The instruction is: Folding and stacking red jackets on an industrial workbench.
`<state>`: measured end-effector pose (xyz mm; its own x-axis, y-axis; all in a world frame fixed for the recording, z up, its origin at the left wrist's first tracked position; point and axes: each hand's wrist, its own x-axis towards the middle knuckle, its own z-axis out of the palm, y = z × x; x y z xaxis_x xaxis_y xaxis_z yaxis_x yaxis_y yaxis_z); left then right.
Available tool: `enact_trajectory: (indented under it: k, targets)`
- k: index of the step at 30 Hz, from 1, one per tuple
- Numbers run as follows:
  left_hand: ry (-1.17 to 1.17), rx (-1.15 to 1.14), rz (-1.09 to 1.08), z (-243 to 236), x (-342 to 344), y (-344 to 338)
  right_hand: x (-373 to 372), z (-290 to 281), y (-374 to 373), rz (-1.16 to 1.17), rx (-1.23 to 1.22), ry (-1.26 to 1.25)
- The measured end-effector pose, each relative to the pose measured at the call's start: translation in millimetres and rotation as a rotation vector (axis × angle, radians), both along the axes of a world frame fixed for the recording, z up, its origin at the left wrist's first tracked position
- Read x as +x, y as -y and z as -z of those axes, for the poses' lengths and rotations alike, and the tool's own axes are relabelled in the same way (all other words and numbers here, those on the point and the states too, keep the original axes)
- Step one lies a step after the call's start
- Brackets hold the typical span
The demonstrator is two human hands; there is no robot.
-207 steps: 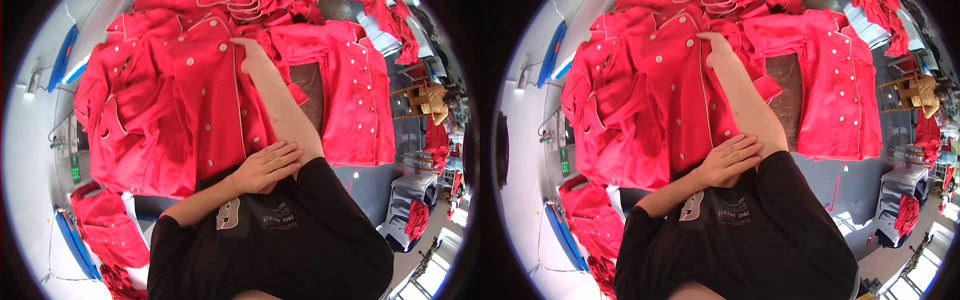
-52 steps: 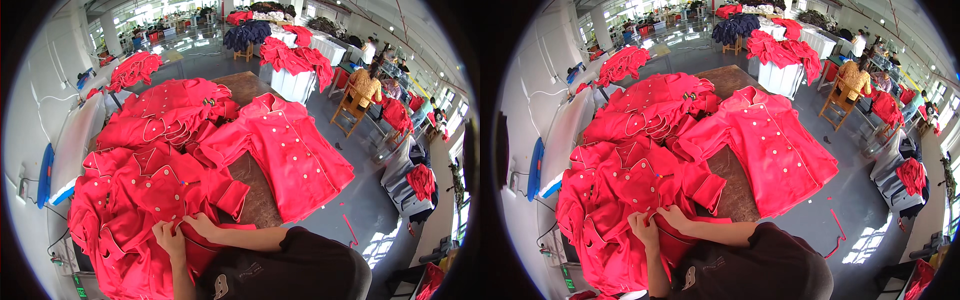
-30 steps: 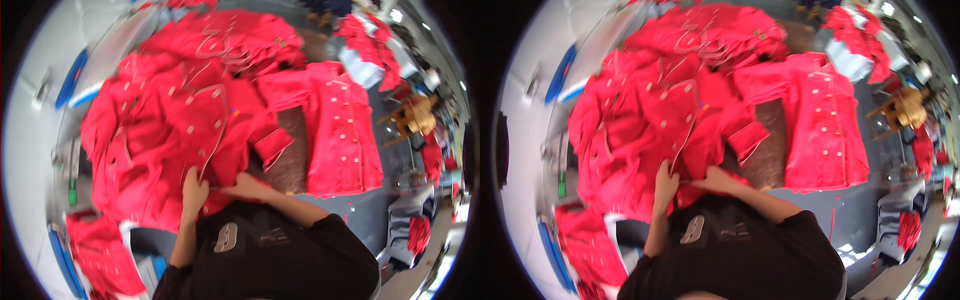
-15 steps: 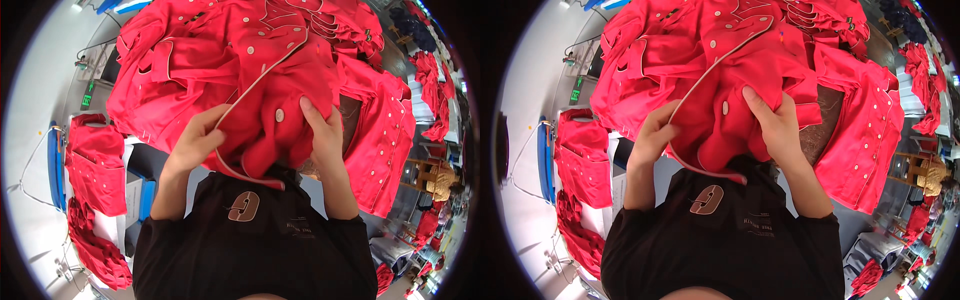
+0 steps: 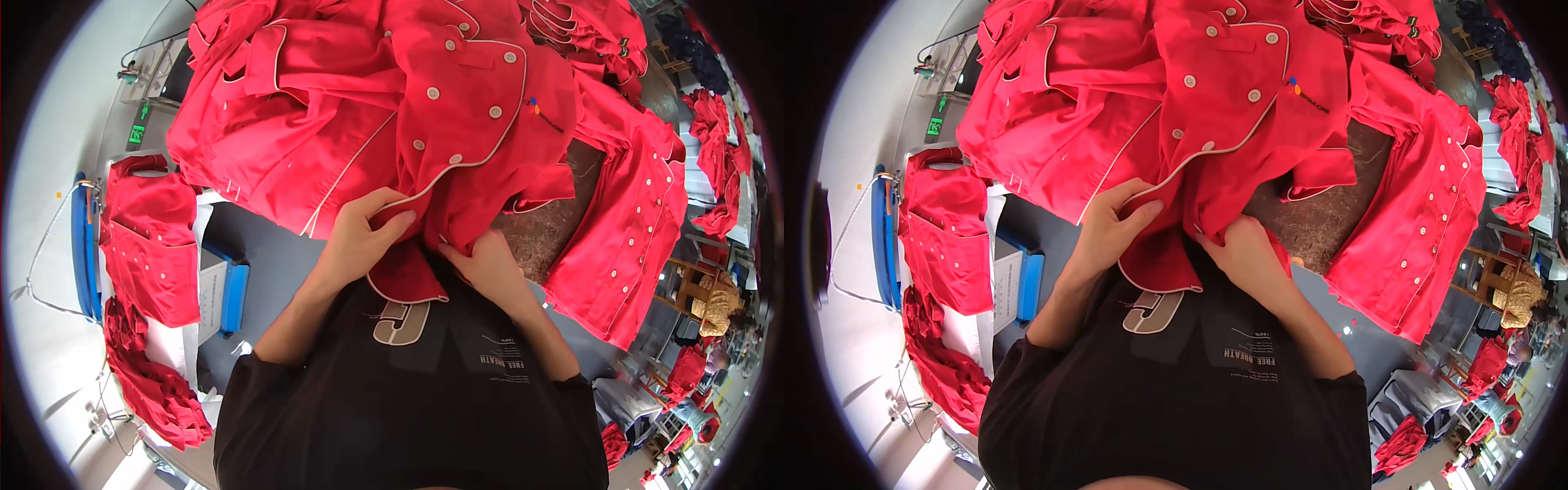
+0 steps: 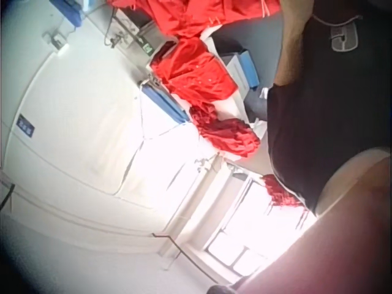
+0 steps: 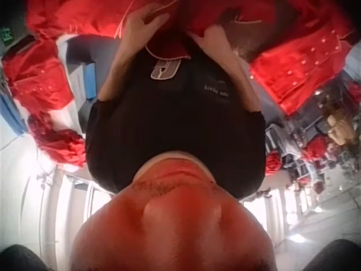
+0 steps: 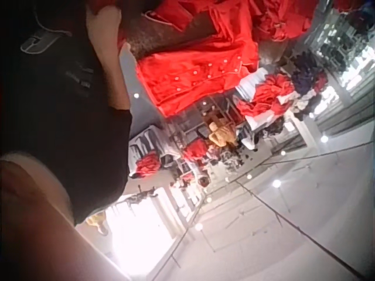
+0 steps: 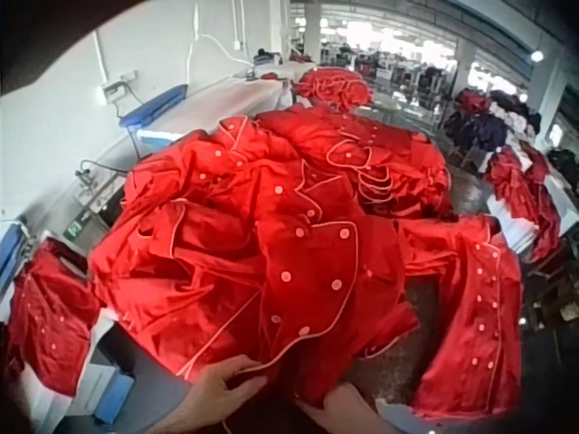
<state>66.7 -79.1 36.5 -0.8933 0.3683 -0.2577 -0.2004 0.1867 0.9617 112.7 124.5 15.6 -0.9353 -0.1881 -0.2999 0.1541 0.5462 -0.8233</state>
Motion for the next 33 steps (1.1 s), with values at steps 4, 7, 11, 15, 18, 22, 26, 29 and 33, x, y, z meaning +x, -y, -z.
enact_trajectory:
  k: [4,7,11,15,18,22,26,29,33]
  targets:
    - [-0.098,0.014,0.038,5.8,2.6,1.2,8.5,4.0,-2.5,0.132,-0.028,0.007]
    - [-0.248,-0.017,0.046,-0.2,6.6,-2.0,6.4,-8.6,-9.0,0.087,-0.026,0.018]
    - [-0.156,-0.018,-0.087,-8.1,7.5,-8.9,2.8,-23.6,-13.3,-0.079,-0.022,-0.082]
    - [-0.273,-0.058,-0.102,-17.7,6.7,-15.8,0.2,-29.5,-15.9,-0.061,-0.016,-0.313]
    - [-0.633,-0.118,0.016,-12.7,8.2,-24.3,-4.5,-40.2,-14.2,-0.058,-0.079,-0.311]
    - [-0.665,-0.132,0.049,-8.6,9.4,-28.6,-11.8,-42.0,-10.8,-0.068,-0.07,-0.315]
    - [-0.659,-0.153,0.101,-11.2,6.7,-29.6,-11.2,-37.5,-11.1,-0.066,-0.015,-0.302]
    - [-0.598,-0.073,0.092,-11.2,3.0,-31.9,-15.4,-37.2,-10.6,-0.085,0.007,-0.325]
    - [-0.557,-0.045,0.025,-10.8,3.1,-34.2,-20.8,-34.8,-10.6,-0.123,0.059,-0.319]
